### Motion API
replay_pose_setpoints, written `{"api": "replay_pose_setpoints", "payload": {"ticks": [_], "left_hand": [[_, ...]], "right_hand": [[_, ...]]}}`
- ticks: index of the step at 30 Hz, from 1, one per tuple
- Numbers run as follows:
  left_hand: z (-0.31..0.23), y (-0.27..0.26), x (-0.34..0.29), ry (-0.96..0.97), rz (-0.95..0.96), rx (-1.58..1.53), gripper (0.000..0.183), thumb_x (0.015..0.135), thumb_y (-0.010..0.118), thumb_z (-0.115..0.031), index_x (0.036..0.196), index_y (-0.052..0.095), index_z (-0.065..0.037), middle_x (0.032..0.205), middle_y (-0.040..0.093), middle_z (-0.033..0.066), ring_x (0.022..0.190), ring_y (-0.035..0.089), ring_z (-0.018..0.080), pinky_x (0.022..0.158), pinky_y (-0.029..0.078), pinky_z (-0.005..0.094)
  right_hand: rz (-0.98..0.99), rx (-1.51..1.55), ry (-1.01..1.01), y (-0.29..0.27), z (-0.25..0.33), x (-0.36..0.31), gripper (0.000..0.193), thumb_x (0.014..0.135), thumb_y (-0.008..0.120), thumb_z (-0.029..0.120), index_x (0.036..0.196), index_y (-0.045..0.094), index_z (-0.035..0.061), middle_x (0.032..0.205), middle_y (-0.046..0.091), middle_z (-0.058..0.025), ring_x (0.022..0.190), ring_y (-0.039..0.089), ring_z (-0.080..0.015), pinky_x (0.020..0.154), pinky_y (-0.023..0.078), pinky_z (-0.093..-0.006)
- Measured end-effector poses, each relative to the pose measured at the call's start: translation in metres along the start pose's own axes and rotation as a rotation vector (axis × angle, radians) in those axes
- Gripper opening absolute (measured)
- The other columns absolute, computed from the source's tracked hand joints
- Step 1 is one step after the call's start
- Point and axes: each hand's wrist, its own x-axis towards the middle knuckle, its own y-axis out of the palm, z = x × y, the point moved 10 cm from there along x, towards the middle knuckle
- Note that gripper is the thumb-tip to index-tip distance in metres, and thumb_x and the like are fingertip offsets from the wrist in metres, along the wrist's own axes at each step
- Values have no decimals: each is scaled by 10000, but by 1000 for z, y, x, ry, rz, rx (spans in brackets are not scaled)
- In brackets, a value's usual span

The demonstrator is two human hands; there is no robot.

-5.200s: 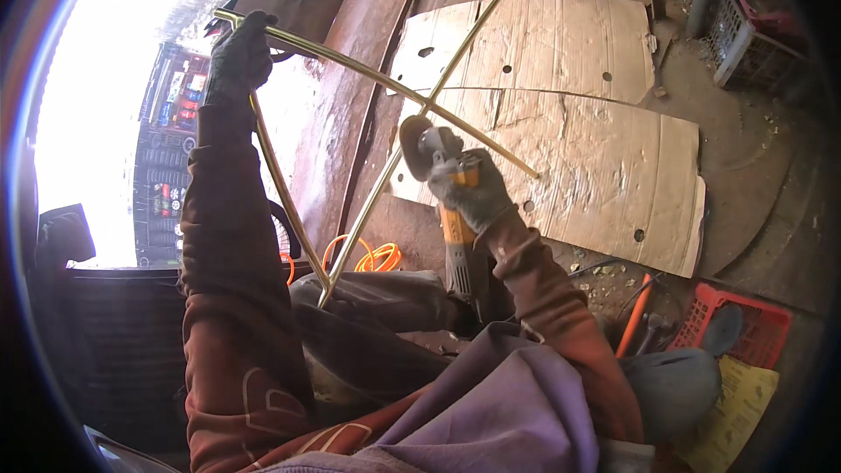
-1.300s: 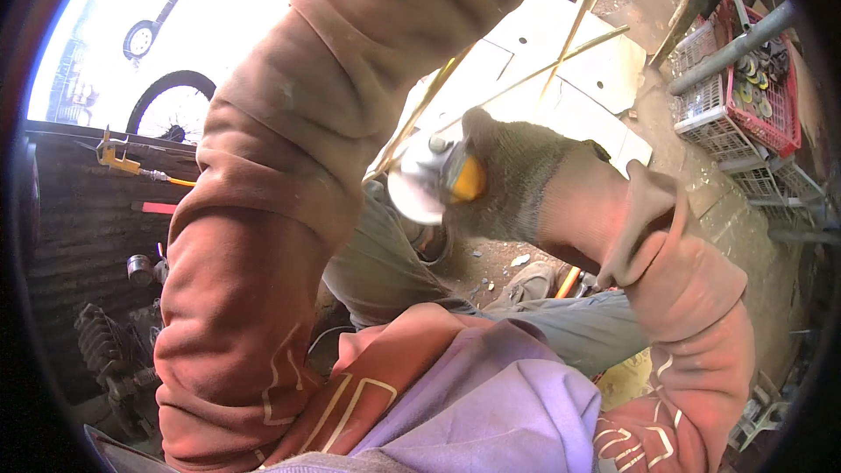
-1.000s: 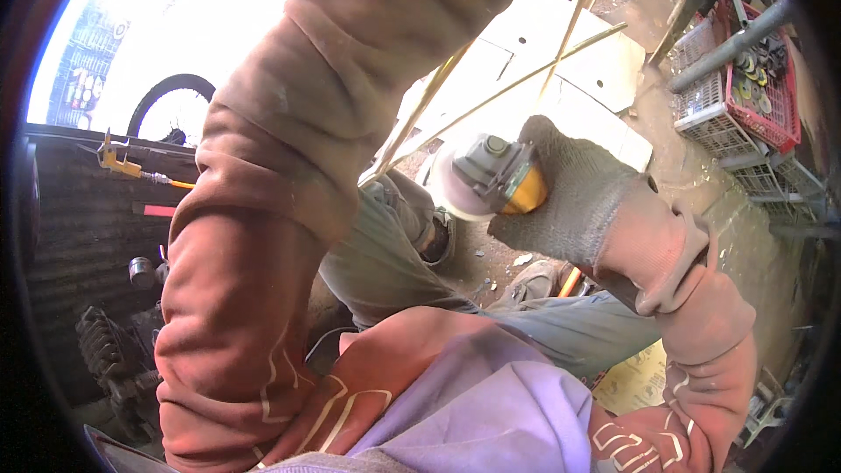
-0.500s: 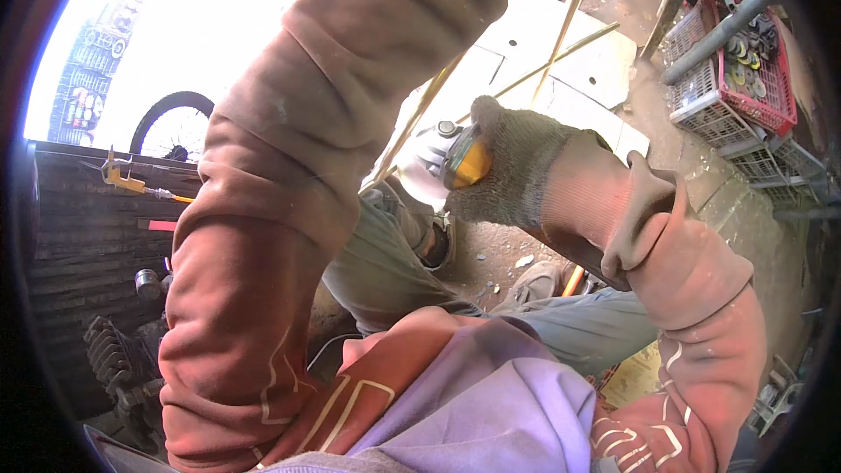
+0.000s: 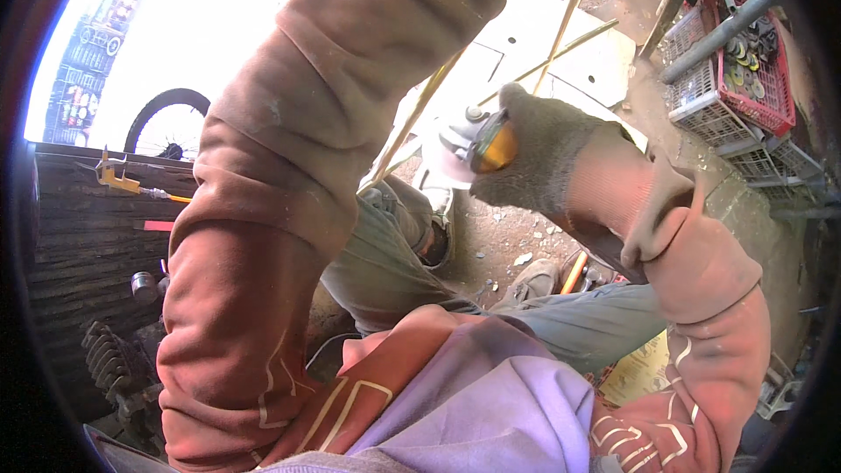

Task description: The person uses an angle grinder to smooth the joints of a triangular metal frame while sitting on a floor covered with cardboard.

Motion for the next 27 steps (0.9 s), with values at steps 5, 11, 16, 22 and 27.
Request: {"api": "replay_pose_setpoints", "payload": {"ticks": [5, 11, 16, 22, 27], "left_hand": [[-10, -3, 14, 7, -33, -33, 244, 920, 562, -181, 937, 768, -51, 904, 755, 144, 863, 725, 293, 749, 517, 441], [-8, -5, 16, -16, -41, -75, 243, 920, 564, -185, 932, 762, -45, 892, 751, 148, 848, 724, 297, 737, 520, 444], [8, -8, 6, -57, -9, -112, 243, 920, 566, -189, 927, 757, -40, 883, 748, 151, 836, 723, 301, 726, 523, 447], [29, -5, -13, -151, 52, -201, 243, 921, 568, -194, 922, 752, -34, 871, 744, 156, 821, 723, 305, 714, 526, 450], [33, -5, -19, -164, 64, -191, 244, 921, 570, -198, 917, 747, -29, 862, 741, 159, 809, 722, 308, 703, 528, 452]], "right_hand": [[9, 107, -55, 8, 1, 0, 586, 681, 888, 283, 1072, 537, 23, 1032, 684, -144, 982, 666, -220, 861, 527, -369], [81, 25, 88, 22, -18, -24, 566, 677, 889, 260, 1067, 537, 52, 1042, 688, -151, 949, 667, -203, 835, 538, -375], [-14, 265, 109, 7, -35, -49, 606, 704, 863, 317, 1113, 529, 20, 1048, 689, -191, 1000, 679, -307, 874, 540, -374], [-91, 209, -88, 5, 5, -29, 615, 742, 834, 393, 1105, 522, 8, 1032, 703, -234, 1008, 694, -394, 836, 555, -428], [-110, 90, -140, 8, 18, -18, 706, 736, 817, 502, 1138, 535, -5, 961, 712, -229, 938, 704, -407, 813, 561, -454]]}}
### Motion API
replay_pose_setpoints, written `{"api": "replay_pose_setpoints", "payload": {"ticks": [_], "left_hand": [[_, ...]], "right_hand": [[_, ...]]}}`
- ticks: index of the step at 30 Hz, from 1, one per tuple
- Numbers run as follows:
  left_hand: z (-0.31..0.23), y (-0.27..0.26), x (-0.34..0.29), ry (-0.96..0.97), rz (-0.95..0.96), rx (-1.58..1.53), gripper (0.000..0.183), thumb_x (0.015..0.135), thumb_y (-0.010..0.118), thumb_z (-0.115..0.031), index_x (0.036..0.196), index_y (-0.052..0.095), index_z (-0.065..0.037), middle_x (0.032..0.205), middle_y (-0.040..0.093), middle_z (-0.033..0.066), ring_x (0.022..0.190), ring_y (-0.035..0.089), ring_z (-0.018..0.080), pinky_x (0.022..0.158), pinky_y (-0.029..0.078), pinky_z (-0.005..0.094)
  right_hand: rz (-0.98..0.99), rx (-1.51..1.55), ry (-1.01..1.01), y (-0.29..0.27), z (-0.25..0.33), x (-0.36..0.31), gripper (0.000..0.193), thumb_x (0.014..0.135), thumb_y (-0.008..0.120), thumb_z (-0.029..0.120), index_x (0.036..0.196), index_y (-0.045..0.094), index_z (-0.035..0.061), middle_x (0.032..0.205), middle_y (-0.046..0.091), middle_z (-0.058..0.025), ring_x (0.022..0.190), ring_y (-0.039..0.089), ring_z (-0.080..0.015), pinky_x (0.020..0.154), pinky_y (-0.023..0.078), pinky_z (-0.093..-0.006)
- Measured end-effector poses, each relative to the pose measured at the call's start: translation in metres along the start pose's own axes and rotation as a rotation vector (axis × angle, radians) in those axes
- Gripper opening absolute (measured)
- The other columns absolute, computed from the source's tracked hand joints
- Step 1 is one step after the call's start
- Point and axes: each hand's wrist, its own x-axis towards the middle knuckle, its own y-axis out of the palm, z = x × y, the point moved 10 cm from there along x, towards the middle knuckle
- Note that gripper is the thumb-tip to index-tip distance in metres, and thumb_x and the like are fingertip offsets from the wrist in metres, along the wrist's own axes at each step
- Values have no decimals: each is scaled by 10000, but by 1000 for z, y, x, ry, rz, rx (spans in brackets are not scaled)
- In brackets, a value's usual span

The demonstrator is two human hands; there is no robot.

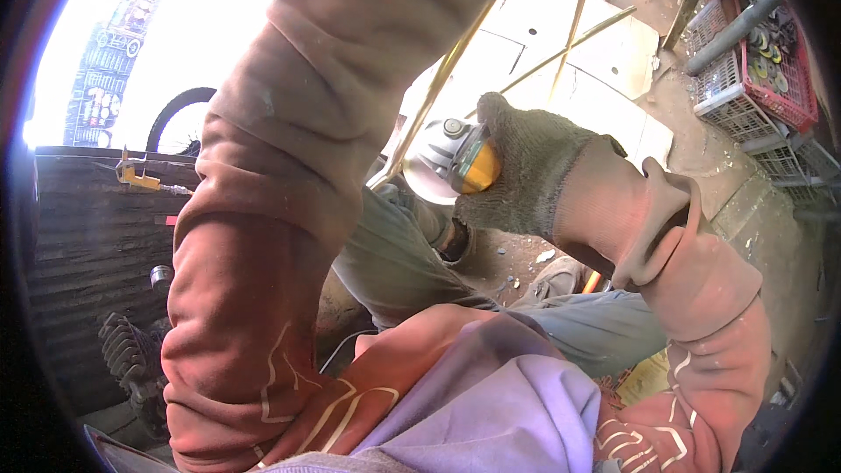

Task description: The person uses an angle grinder to smooth the joints of a triangular metal frame while sitting on a floor covered with cardboard.

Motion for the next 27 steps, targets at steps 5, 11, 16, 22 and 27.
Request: {"api": "replay_pose_setpoints", "payload": {"ticks": [5, 11, 16, 22, 27], "left_hand": [[0, 3, -1, 13, -5, 22, 246, 921, 571, -201, 912, 742, -24, 852, 738, 162, 797, 721, 312, 693, 530, 454], [1, 6, 1, 43, -27, 67, 249, 921, 573, -206, 907, 736, -18, 841, 734, 167, 782, 720, 316, 680, 533, 457], [5, 16, 6, 90, -49, 135, 252, 921, 575, -210, 902, 731, -13, 831, 731, 170, 770, 720, 319, 669, 536, 460], [28, 31, 17, 214, -118, 282, 340, 938, 590, -280, 824, 685, 26, 736, 693, 195, 640, 710, 330, 547, 553, 461], [44, 12, -13, -457, 34, -537, 392, 923, 604, -337, 808, 666, 33, 690, 658, 185, 583, 689, 322, 493, 539, 455]], "right_hand": [[-6, 39, 18, -1, 1, 4, 713, 733, 816, 511, 1126, 547, -20, 944, 715, -226, 929, 711, -394, 804, 564, -448], [91, -4, 57, 3, 4, 6, 704, 756, 796, 501, 1134, 544, -36, 965, 718, -226, 936, 712, -392, 803, 564, -430], [-36, 118, 120, -6, -24, -12, 631, 746, 817, 430, 1095, 519, -3, 938, 708, -232, 914, 703, -412, 799, 555, -442], [-76, 45, 64, 2, -20, -1, 647, 739, 820, 407, 1123, 474, 17, 904, 699, -244, 896, 691, -442, 771, 551, -473], [-28, 76, 96, 16, -28, -16, 616, 767, 787, 403, 1128, 464, 23, 856, 696, -251, 837, 697, -448, 727, 556, -481]]}}
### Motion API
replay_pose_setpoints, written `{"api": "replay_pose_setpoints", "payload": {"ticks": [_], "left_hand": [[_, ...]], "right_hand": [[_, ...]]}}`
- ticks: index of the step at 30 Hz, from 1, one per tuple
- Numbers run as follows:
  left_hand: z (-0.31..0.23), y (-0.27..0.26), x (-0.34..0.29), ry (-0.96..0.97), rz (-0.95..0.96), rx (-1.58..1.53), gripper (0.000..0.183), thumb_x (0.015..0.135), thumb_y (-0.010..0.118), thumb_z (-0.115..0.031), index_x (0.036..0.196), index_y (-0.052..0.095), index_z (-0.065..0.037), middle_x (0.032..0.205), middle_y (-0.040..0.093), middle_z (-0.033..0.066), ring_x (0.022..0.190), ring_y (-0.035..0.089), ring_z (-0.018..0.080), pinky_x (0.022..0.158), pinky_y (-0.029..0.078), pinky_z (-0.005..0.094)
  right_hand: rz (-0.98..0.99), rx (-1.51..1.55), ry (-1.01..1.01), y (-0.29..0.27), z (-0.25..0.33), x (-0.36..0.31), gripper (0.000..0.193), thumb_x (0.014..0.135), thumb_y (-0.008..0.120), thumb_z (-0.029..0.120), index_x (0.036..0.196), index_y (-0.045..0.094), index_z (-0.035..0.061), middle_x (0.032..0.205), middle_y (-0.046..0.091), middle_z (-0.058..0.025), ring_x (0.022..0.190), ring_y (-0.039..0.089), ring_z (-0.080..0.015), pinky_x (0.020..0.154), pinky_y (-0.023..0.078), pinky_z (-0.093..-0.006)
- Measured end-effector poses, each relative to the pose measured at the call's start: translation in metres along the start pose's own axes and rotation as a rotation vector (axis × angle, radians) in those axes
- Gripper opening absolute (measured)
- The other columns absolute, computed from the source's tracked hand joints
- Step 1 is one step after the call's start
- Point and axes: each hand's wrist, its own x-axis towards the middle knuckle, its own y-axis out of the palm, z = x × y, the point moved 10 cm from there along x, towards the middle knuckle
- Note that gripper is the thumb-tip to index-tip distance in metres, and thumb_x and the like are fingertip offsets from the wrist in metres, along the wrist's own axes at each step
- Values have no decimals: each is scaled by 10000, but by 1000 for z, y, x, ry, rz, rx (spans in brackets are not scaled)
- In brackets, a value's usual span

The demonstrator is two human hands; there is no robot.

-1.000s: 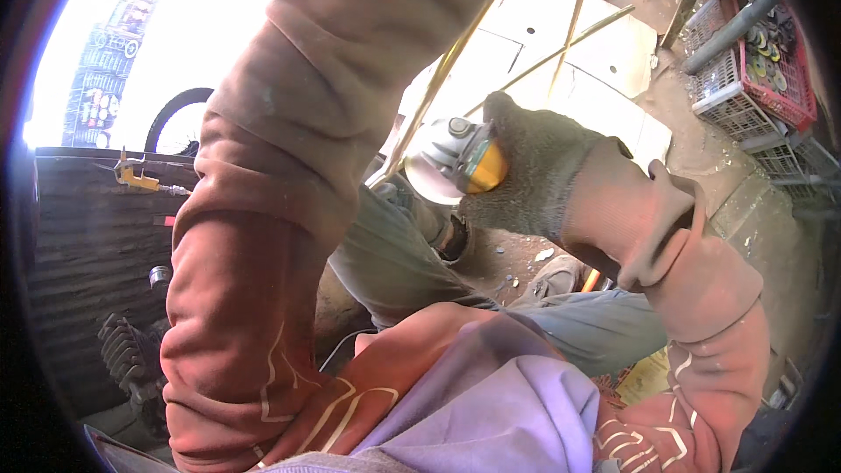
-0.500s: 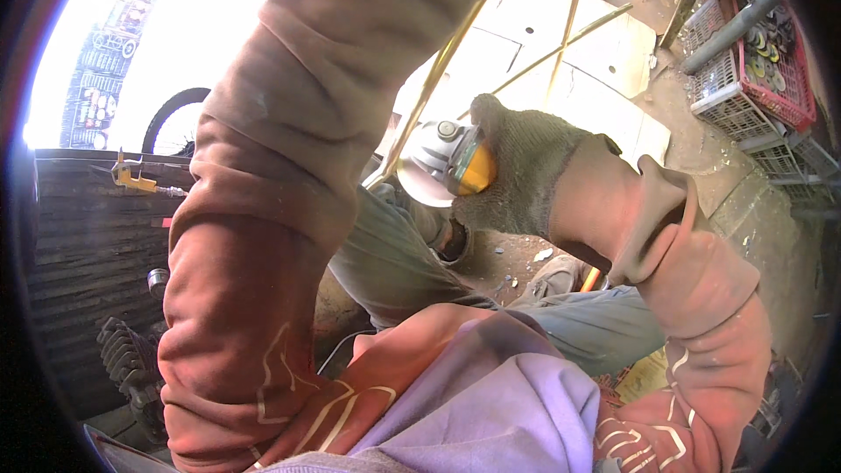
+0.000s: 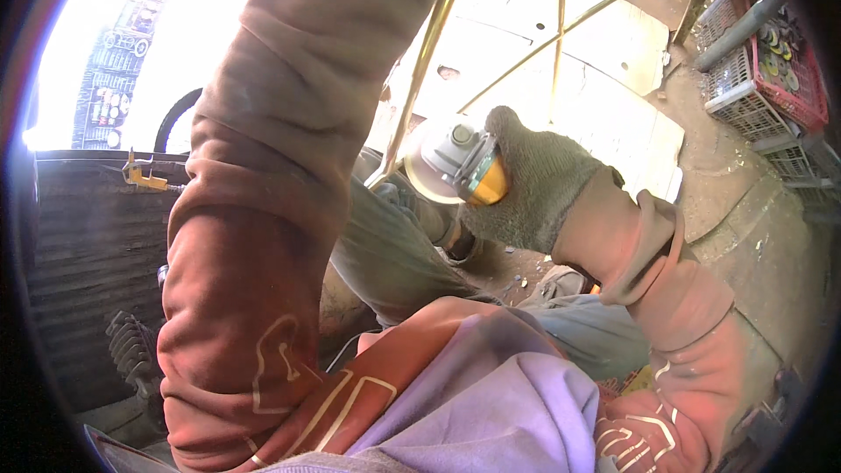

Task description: The person uses an angle grinder to smooth the joints of a triangular metal frame while sitting on a floor covered with cardboard.

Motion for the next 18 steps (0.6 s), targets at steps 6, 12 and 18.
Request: {"api": "replay_pose_setpoints", "payload": {"ticks": [6, 12, 18], "left_hand": [[37, -30, -22, -397, -11, -245, 383, 913, 621, -362, 814, 674, 4, 667, 641, 157, 558, 668, 311, 488, 532, 453], [44, -32, -22, -411, -9, -210, 353, 912, 612, -346, 880, 679, -1, 701, 646, 132, 565, 658, 297, 497, 529, 433], [48, -39, -36, -485, -29, -211, 345, 911, 603, -342, 887, 677, -6, 712, 657, 127, 606, 666, 285, 527, 527, 421]], "right_hand": [[-103, 121, -12, 3, -14, -1, 623, 769, 769, 371, 1165, 443, 17, 863, 701, -235, 851, 693, -453, 740, 557, -479], [-57, 82, 35, 17, 5, 3, 611, 786, 742, 371, 1180, 437, 17, 859, 701, -244, 847, 695, -455, 753, 559, -496], [-48, 56, -9, 20, 13, 3, 591, 802, 726, 364, 1192, 442, 22, 842, 699, -236, 821, 699, -445, 736, 559, -498]]}}
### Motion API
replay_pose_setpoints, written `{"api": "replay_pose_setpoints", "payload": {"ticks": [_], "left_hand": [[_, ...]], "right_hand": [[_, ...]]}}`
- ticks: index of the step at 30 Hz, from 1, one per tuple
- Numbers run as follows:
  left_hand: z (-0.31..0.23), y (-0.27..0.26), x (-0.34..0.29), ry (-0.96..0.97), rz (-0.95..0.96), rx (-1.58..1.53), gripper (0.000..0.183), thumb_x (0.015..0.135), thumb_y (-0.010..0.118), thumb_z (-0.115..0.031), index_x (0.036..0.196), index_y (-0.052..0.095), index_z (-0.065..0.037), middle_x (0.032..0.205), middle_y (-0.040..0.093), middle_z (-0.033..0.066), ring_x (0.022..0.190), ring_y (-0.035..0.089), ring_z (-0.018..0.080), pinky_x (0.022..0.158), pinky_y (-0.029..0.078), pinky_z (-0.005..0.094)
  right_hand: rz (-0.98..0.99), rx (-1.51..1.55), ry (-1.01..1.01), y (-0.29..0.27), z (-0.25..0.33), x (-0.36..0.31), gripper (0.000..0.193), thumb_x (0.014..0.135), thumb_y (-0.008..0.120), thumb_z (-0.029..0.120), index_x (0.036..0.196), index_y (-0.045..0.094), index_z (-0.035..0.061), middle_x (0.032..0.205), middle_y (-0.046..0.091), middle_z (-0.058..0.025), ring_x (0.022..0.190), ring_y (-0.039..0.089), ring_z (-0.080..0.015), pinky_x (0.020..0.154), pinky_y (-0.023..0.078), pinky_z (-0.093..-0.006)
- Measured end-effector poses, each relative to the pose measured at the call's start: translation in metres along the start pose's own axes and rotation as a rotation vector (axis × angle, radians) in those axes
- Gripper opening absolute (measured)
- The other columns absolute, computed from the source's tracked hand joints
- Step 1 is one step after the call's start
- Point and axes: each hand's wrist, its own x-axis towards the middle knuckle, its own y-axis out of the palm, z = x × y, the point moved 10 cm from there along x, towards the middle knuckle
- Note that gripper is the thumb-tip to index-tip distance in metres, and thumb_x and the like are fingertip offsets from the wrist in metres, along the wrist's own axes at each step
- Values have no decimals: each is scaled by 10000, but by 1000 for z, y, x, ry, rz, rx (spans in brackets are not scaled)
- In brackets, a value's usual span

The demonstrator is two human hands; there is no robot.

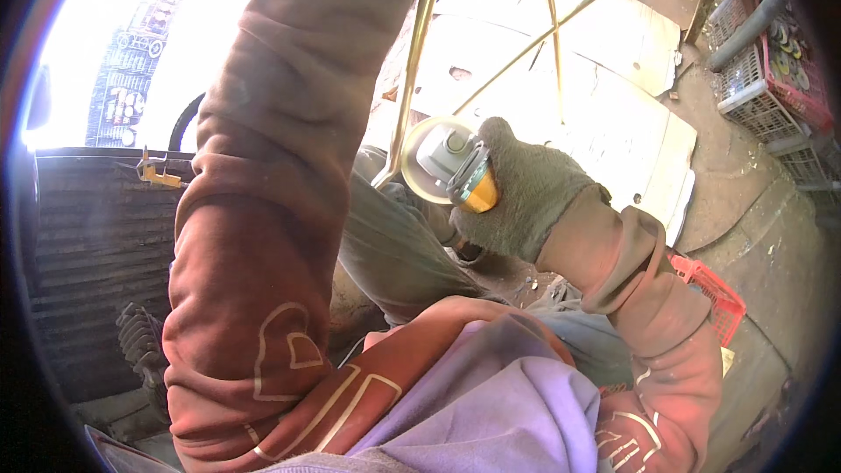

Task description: The person uses an angle grinder to smooth the joints of a triangular metal frame while sitting on a floor covered with cardboard.

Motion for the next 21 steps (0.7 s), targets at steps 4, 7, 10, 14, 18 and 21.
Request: {"api": "replay_pose_setpoints", "payload": {"ticks": [4, 7, 10, 14, 18, 21], "left_hand": [[-2, 3, 0, 22, 50, 41, 355, 904, 601, -355, 884, 678, -9, 719, 663, 124, 614, 671, 284, 536, 522, 419], [-5, 0, -1, 22, 35, 38, 350, 905, 595, -350, 879, 679, -11, 724, 667, 127, 615, 673, 283, 538, 520, 425], [-6, -1, -4, 56, 18, 24, 343, 907, 594, -341, 880, 683, -11, 728, 671, 131, 617, 677, 281, 538, 521, 428], [-4, -1, 0, 6, 19, 52, 339, 905, 602, -334, 895, 687, -6, 720, 666, 123, 602, 670, 273, 528, 521, 423], [3, -2, 6, 39, 1, 7, 328, 905, 620, -331, 901, 685, -10, 711, 657, 116, 576, 651, 268, 517, 522, 429], [9, -2, 9, 34, 2, -33, 303, 903, 632, -323, 879, 674, -24, 687, 630, 103, 548, 620, 253, 486, 497, 416]], "right_hand": [[-17, -8, -26, -3, 4, -2, 578, 810, 721, 363, 1190, 446, 24, 840, 695, -236, 818, 698, -440, 727, 555, -501], [7, -17, -24, -2, 5, -2, 565, 813, 721, 363, 1178, 454, 25, 847, 694, -237, 829, 697, -439, 730, 554, -498], [3, -16, 15, -2, 3, -3, 554, 814, 720, 362, 1170, 460, 27, 855, 695, -235, 840, 696, -441, 737, 554, -493], [2, -13, 41, -7, 2, -4, 546, 815, 719, 359, 1167, 466, 27, 857, 695, -234, 843, 697, -436, 738, 555, -488], [1, 8, 13, -1, 3, -3, 549, 811, 725, 369, 1162, 472, 30, 863, 699, -229, 847, 701, -428, 734, 557, -488], [26, -5, -2, 2, 1, -3, 552, 810, 726, 379, 1162, 474, 37, 864, 700, -224, 854, 701, -429, 739, 559, -485]]}}
